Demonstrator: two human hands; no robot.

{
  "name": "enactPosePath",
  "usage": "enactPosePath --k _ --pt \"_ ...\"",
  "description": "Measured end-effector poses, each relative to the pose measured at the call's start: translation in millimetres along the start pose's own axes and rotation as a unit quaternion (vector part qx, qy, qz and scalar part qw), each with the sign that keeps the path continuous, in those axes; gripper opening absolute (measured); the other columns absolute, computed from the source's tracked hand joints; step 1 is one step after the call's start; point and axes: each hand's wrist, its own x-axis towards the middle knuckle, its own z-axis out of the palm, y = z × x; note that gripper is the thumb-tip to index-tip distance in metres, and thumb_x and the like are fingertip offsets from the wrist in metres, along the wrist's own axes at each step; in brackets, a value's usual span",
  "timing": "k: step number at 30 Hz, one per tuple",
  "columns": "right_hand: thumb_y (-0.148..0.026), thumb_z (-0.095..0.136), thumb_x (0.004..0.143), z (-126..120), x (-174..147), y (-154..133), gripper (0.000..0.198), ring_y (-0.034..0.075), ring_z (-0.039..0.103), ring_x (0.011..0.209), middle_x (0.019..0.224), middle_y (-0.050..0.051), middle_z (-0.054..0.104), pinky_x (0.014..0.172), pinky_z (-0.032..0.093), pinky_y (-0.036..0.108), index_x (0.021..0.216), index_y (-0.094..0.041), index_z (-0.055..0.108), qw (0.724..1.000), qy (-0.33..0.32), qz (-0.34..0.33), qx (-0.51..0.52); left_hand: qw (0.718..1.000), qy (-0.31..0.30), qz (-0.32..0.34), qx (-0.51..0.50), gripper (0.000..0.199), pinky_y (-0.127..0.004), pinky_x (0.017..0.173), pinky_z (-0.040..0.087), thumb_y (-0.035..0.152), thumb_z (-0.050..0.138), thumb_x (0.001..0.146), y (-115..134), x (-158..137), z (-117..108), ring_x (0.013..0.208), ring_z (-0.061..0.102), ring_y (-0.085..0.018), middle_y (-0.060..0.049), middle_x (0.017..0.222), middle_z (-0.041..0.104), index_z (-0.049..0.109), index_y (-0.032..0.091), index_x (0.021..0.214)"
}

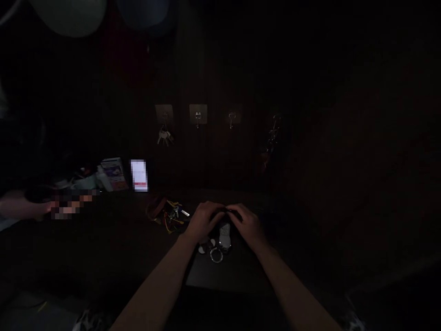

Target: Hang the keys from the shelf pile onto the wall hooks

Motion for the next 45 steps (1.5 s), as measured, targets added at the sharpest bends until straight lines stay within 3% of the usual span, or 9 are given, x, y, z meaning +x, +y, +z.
enactPosePath --k 5,13,20,26,35,41,45 --pt "-0.029 0.051 0.083 4.7 0.6 -1.9 0.012 0.018 0.064 0.082 0.086 0.002 0.067 0.074 0.05 0.029 0.091 -0.025 0.06 0.999 0.04 0.011 0.014 1.0 0.008 0.012 0.012 0.022 -0.032 0.083 0.041 0.03 0.046 0.088 -0.9 -0.2 0.4 0.095 0.057 -0.017 -0.003 0.1 0.066 0.06 0.022 0.101" --pt "-0.038 0.056 0.078 12.2 1.6 -2.5 0.016 0.017 0.064 0.071 0.076 0.001 0.067 0.066 0.051 0.028 0.083 -0.023 0.06 0.989 0.108 0.097 0.026 0.998 0.063 0.02 0.008 0.017 -0.032 0.08 0.043 0.029 0.05 0.086 0.8 0.3 1.6 0.09 0.057 -0.017 -0.004 0.092 0.066 0.06 0.02 0.095" --pt "-0.034 0.056 0.078 12.2 3.8 -6.0 0.015 0.019 0.066 0.078 0.082 0.002 0.07 0.072 0.051 0.03 0.081 -0.024 0.067 0.992 0.078 0.08 0.062 0.989 0.144 0.011 0.012 0.016 -0.03 0.072 0.045 0.032 0.053 0.083 -1.6 0.8 2.6 0.08 0.056 -0.017 -0.005 0.08 0.063 0.06 0.018 0.083" --pt "-0.034 0.055 0.078 12.9 4.9 -9.9 0.018 0.02 0.066 0.084 0.089 0.003 0.071 0.077 0.052 0.032 0.084 -0.024 0.069 0.988 0.054 0.101 0.108 0.985 0.169 0.026 0.006 0.015 -0.029 0.069 0.045 0.032 0.055 0.082 -3.6 0.4 3.4 0.077 0.055 -0.016 -0.003 0.075 0.062 0.06 0.019 0.079" --pt "-0.038 0.059 0.072 12.7 7.1 -9.4 0.023 0.023 0.065 0.089 0.092 0.004 0.072 0.083 0.05 0.036 0.085 -0.023 0.07 0.965 0.049 0.203 0.156 0.992 0.112 0.059 -0.018 0.005 -0.029 0.074 0.046 0.023 0.057 0.081 -4.2 0.0 8.2 0.081 0.057 -0.015 -0.002 0.08 0.064 0.059 0.02 0.085" --pt "-0.037 0.059 0.072 8.6 11.0 -11.7 0.019 0.021 0.064 0.083 0.083 0.002 0.071 0.078 0.05 0.033 0.079 -0.022 0.068 0.955 0.037 0.226 0.186 0.994 0.078 -0.029 -0.069 0.02 -0.026 0.073 0.048 0.018 0.06 0.077 0.4 -2.1 10.0 0.081 0.058 -0.013 0.0 0.089 0.06 0.051 0.021 0.095" --pt "-0.035 0.063 0.068 10.8 10.9 -9.1 0.017 0.021 0.064 0.082 0.081 0.002 0.07 0.077 0.049 0.034 0.078 -0.021 0.067 0.955 0.052 0.225 0.188 0.996 0.054 -0.014 -0.066 0.025 -0.029 0.079 0.047 0.017 0.058 0.077 4.7 -3.0 8.5 0.09 0.057 -0.015 -0.002 0.095 0.059 0.049 0.021 0.1"
